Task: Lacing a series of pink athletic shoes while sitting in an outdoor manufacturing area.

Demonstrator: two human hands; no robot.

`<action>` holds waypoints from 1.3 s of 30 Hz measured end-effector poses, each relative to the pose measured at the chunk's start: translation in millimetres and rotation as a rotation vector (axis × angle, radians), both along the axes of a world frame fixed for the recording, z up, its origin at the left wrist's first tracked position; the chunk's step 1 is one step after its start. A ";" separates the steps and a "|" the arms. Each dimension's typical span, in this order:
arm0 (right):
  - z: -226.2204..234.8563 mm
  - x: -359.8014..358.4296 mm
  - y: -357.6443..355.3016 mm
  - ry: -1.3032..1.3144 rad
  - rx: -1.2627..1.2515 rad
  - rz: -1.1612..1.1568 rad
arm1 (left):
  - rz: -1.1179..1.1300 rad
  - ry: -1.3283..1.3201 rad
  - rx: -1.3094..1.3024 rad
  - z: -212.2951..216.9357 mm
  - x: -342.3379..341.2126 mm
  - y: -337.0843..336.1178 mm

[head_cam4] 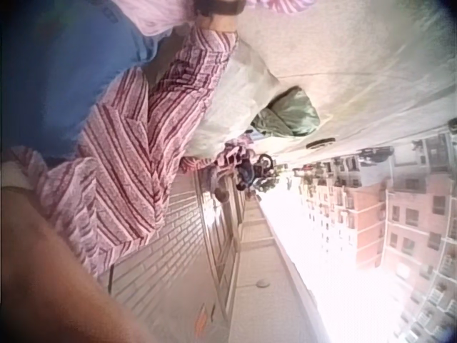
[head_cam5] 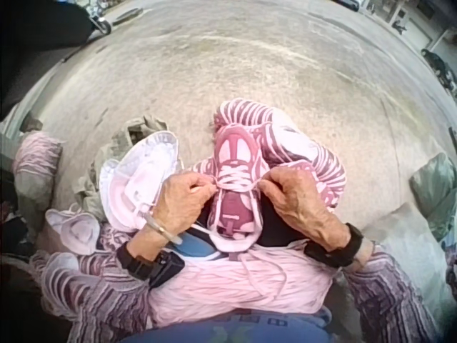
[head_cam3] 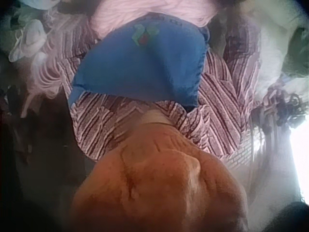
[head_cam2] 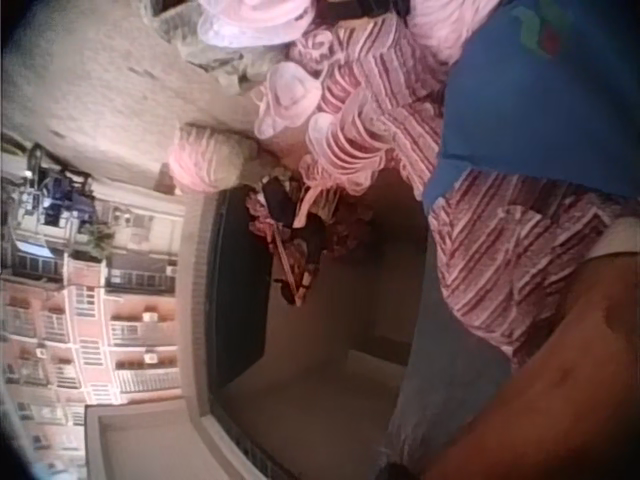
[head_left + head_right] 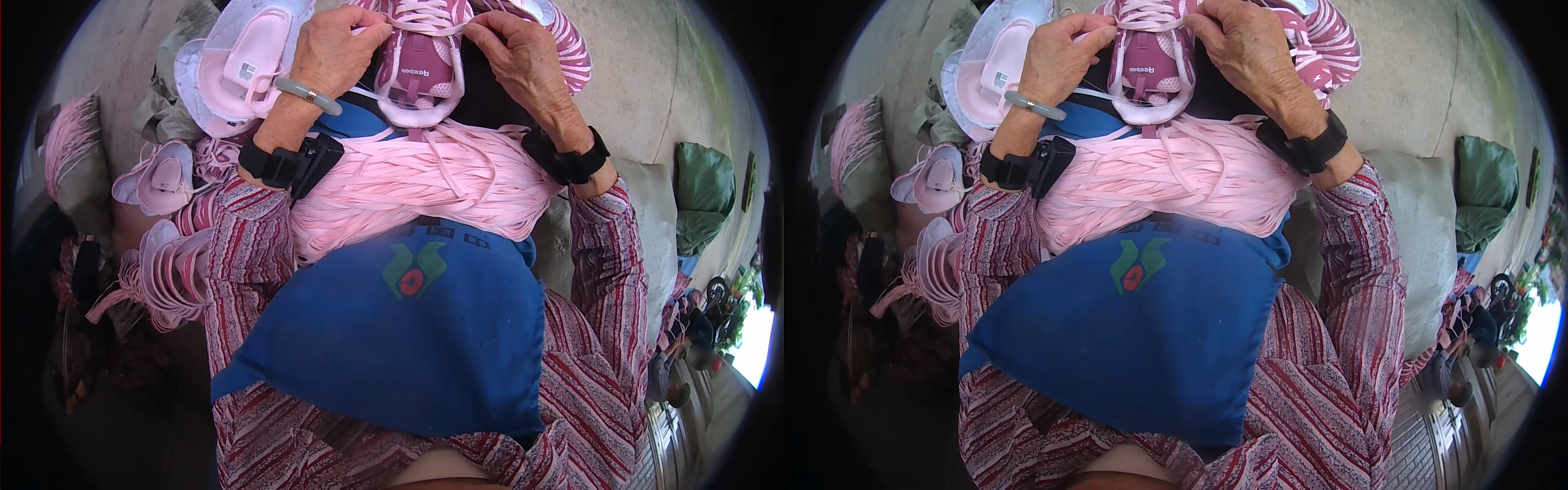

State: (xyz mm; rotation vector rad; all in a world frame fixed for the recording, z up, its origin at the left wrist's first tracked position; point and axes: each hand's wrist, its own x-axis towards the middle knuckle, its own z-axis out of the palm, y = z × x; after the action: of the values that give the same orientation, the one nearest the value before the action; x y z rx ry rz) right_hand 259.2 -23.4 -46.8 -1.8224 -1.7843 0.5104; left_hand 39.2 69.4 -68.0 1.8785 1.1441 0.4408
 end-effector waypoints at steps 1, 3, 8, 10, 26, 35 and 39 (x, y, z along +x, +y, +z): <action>-1.0 0.0 0.4 0.001 -0.001 0.000 | 0.006 -0.059 -0.054 0.2 1.3 1.2; -2.0 0.1 0.9 -0.044 -0.051 0.000 | 0.021 -0.078 -0.152 3.2 2.9 4.7; 2.3 -2.6 1.5 -0.066 -0.035 0.086 | 0.150 -0.152 -0.383 22.2 4.5 -0.7; 4.3 -5.7 2.0 -0.077 -0.038 0.115 | 0.144 -0.095 -0.217 29.5 4.1 -10.8; 16.2 -24.5 -11.4 -0.353 0.054 0.196 | -0.159 0.094 0.575 16.9 -0.4 -25.7; 1.4 -24.3 -4.4 -0.126 0.314 0.103 | -0.132 -0.103 0.772 19.2 4.1 -20.0; 8.8 -32.8 -7.5 -0.512 0.077 0.154 | -0.227 0.145 0.799 17.4 6.5 -20.8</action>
State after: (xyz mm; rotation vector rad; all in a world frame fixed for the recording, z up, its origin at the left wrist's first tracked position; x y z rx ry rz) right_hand 226.4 -30.9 -38.0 -1.8846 -2.2544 0.0193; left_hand 45.7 48.6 -50.6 2.7335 0.8856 0.7093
